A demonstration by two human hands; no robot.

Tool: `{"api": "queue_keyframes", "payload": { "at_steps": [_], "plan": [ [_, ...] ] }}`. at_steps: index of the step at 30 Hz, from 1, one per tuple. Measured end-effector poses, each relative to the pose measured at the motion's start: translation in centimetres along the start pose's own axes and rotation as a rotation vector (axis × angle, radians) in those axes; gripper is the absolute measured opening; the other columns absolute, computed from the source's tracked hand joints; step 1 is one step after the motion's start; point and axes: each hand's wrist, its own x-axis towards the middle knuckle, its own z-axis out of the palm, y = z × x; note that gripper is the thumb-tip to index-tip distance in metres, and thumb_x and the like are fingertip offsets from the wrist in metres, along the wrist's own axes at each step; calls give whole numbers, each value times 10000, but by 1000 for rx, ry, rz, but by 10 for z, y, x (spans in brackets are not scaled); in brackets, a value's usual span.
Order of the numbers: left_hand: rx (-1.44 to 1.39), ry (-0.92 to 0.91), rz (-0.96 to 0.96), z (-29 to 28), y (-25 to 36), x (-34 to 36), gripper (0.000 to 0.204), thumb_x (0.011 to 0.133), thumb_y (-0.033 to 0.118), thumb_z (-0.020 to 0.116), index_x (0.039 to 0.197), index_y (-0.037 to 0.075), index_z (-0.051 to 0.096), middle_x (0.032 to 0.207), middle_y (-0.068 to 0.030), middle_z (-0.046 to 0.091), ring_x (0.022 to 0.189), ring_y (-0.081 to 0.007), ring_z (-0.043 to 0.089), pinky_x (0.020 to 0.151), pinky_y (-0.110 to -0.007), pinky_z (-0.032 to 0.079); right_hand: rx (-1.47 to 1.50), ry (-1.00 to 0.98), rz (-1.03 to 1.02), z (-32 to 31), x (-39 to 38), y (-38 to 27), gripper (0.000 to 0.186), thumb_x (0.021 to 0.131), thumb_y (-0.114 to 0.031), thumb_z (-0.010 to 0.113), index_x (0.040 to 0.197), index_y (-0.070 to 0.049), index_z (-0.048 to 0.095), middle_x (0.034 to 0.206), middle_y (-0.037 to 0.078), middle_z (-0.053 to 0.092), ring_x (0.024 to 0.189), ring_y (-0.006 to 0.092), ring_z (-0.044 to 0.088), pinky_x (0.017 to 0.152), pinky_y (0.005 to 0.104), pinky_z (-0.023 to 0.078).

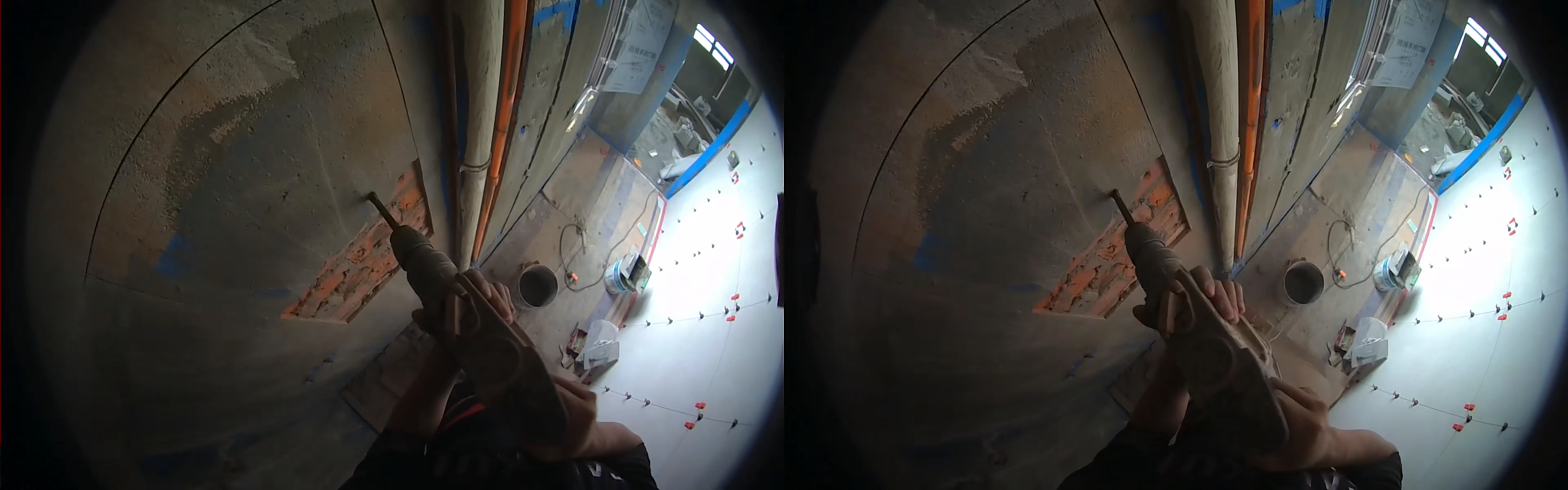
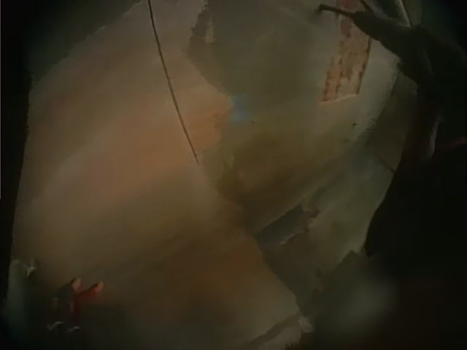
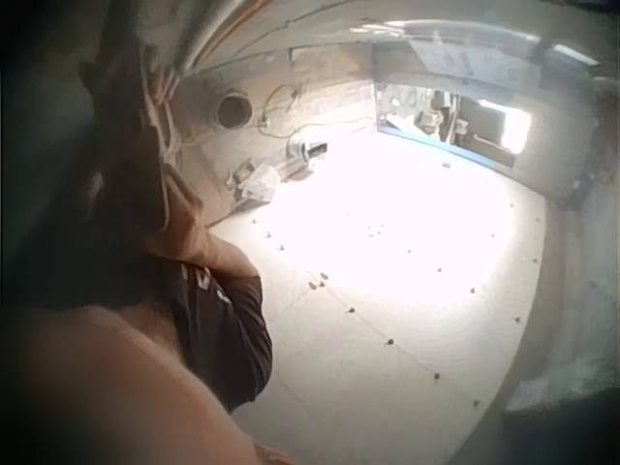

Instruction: Use a jackhammer or large rotary hammer to break a hole in a concrete wall.

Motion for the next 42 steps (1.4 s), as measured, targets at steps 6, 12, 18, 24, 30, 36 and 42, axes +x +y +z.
{"api": "queue_keyframes", "payload": {
  "at_steps": [6,12,18,24,30,36,42],
  "plan": [
    [13,-96,-157,-33,-31,-27,293,1074,364,559,1183,92,555,908,-151,694,903,-272,672,912,-410,514,22,182,-83,37,-39,198,401,786,-228,818,1094,20,752,960,170,778,897,297,783,770,411,616],
    [118,179,-330,-32,-37,-52,487,989,403,686,1290,57,524,1119,-136,663,1089,-265,645,1015,-410,502,308,411,-138,30,-22,180,219,836,-123,756,970,51,740,917,101,782,812,155,726,734,337,575],
    [124,398,-418,-34,-58,-78,683,918,436,792,1380,27,499,1295,-123,637,1243,-259,622,1100,-409,493,248,291,164,-16,-39,159,318,845,-277,722,918,32,732,825,82,750,737,169,696,697,327,557],
    [-126,242,-288,-16,-80,-101,816,917,439,803,1491,-6,430,1356,-132,615,1256,-257,616,1086,-406,509,233,178,98,-58,-48,129,398,748,-302,741,942,45,740,877,144,773,773,263,752,750,377,578],
    [13,483,-327,19,-13,-85,786,945,441,771,1517,30,420,1366,-139,609,1280,-266,606,1107,-443,502,279,144,232,-44,-16,94,300,776,-246,745,894,28,717,774,108,742,712,208,728,647,347,550],
    [-22,497,-430,41,12,-61,706,1011,458,675,1517,33,427,1379,-146,605,1303,-283,597,1124,-447,494,461,188,215,-38,-9,78,269,802,-268,770,852,-7,725,738,71,729,664,183,706,608,342,535],
    [90,466,-499,19,-1,-80,705,973,723,541,1226,65,547,1216,-96,597,1215,-224,591,1057,-395,481,548,219,287,-41,-10,67,171,794,-182,756,833,-17,731,720,64,724,636,189,697,605,332,532]
  ]
}}
